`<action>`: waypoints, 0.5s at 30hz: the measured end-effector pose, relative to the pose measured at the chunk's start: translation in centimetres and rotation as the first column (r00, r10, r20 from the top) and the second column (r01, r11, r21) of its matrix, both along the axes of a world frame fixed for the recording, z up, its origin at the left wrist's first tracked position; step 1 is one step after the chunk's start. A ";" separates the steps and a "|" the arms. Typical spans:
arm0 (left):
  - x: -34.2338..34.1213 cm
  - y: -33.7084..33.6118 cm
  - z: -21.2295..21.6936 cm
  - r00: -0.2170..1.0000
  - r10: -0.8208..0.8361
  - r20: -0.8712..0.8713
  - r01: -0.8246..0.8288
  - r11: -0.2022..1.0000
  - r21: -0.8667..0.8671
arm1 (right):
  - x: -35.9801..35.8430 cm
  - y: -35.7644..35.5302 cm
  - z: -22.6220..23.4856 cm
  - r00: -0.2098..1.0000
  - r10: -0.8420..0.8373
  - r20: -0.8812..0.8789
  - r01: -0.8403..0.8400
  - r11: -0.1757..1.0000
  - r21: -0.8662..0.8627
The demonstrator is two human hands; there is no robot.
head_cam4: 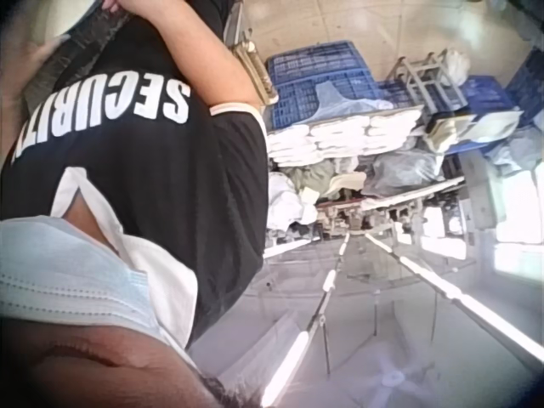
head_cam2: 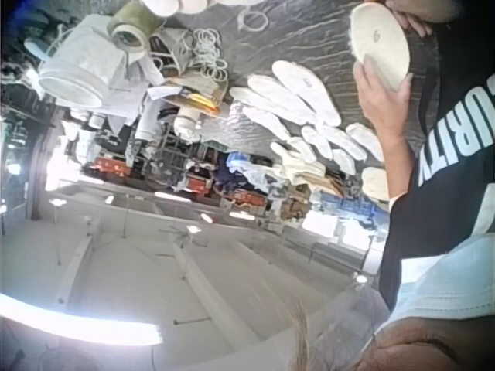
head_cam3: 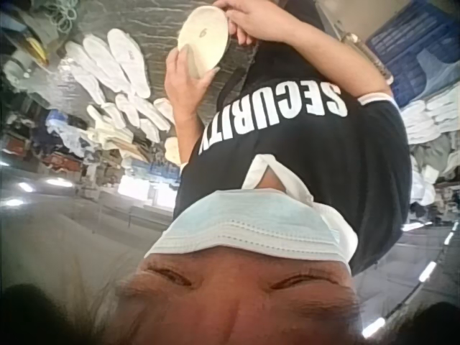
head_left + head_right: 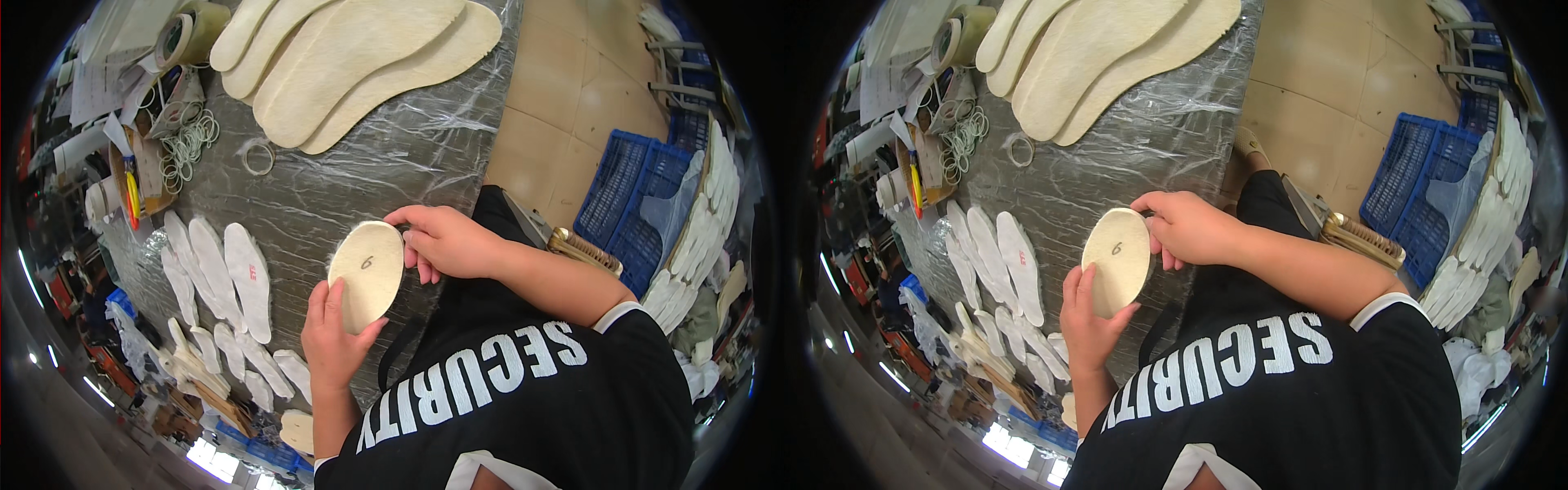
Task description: The recorder is hand-assembling shoe insoles by fitting a foam or padded layer into the fabric cover.
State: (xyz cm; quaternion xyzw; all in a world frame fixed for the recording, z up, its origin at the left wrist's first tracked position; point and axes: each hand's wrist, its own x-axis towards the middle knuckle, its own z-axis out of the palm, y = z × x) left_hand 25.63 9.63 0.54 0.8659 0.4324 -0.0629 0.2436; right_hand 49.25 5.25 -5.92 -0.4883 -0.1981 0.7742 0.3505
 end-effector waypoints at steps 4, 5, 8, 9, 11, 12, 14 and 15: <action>0.0 0.1 -0.2 0.999 -0.043 -0.007 0.043 0.998 0.055 | -0.1 0.1 0.2 0.999 -0.013 0.032 0.014 1.000 -0.023; -0.1 0.1 -0.3 1.000 -0.028 -0.009 0.029 0.998 0.057 | -0.1 0.2 0.3 0.999 -0.003 0.038 0.005 0.999 -0.045; -0.2 0.0 -0.3 1.000 0.011 0.001 -0.011 1.000 0.025 | -0.1 0.3 0.3 0.999 0.009 0.047 -0.007 1.000 -0.025; -0.2 0.1 -0.3 1.000 0.001 0.010 -0.002 1.000 0.016 | 0.1 0.5 0.6 0.998 0.041 0.053 -0.039 0.998 -0.039; -0.2 0.2 -0.1 1.000 0.019 0.013 -0.019 1.000 0.011 | 0.0 0.4 0.8 0.997 0.051 0.060 -0.050 0.998 -0.029; -0.1 0.3 0.0 1.000 0.005 0.014 -0.005 1.000 -0.005 | 0.0 0.2 0.8 0.997 0.035 0.073 -0.034 0.999 -0.025; -0.1 0.4 0.0 1.000 0.018 0.010 -0.018 1.000 -0.017 | -0.2 -0.1 0.9 0.993 0.073 0.090 -0.070 0.997 -0.027; -0.1 0.5 0.0 1.000 0.006 0.021 -0.005 0.999 -0.033 | -0.3 -0.3 1.1 0.969 0.059 0.241 -0.073 0.996 0.050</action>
